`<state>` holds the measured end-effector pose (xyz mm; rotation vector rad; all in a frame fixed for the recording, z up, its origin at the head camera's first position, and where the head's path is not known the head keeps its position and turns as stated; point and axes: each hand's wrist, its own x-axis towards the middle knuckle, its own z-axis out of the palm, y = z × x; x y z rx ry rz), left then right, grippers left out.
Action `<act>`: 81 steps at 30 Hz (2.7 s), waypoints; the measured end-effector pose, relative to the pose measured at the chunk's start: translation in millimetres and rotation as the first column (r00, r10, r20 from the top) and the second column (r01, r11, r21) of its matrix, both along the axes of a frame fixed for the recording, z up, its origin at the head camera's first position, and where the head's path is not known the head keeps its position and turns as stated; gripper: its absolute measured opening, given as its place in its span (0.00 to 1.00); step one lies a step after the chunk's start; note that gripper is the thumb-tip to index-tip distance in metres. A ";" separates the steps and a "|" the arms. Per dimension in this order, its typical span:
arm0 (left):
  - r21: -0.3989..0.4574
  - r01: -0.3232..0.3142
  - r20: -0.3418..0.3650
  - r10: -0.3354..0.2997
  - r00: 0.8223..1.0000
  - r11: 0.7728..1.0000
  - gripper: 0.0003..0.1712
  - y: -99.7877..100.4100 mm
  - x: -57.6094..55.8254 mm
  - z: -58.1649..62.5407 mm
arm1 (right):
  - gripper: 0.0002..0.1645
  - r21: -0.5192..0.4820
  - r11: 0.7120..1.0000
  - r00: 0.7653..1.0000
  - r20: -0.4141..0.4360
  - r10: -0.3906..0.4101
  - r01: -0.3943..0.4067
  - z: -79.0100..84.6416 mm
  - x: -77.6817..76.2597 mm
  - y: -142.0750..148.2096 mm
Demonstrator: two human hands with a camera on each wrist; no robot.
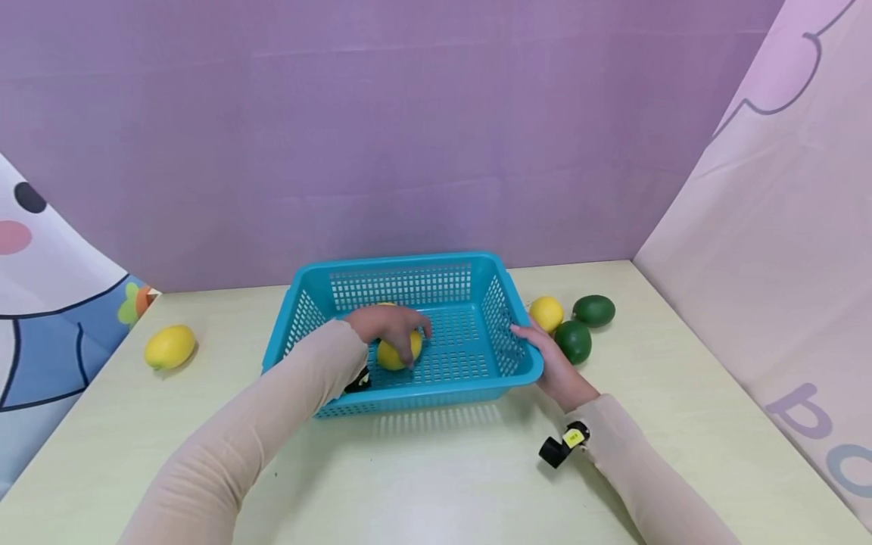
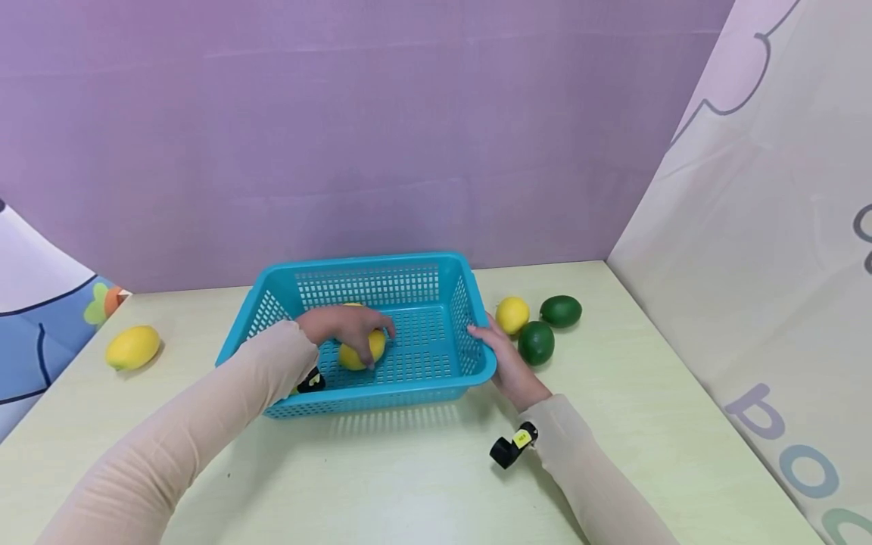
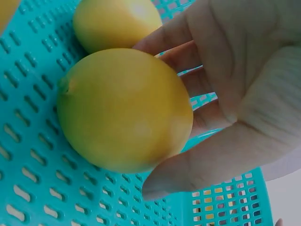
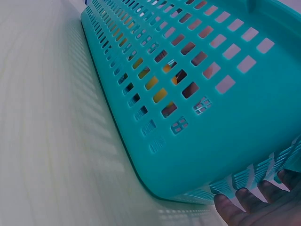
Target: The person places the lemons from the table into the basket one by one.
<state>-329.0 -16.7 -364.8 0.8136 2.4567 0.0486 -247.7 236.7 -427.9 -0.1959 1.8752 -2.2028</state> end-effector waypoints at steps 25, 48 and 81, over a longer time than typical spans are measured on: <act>0.347 0.111 -0.128 -0.070 0.989 0.931 0.29 -28.7 -5.0 47.1 | 0.40 -0.022 1.000 1.000 0.017 0.001 -0.001 -0.1 0.1 2.2; 0.581 0.154 -0.439 0.149 0.886 0.799 0.27 -107.2 8.5 78.6 | 0.40 -0.020 1.000 1.000 0.018 -0.004 0.004 -1.0 0.6 4.4; 0.801 -0.191 -0.302 0.658 0.690 0.568 0.39 -252.1 -6.2 40.4 | 0.40 0.001 1.000 1.000 0.005 -0.011 0.011 -3.4 0.6 7.4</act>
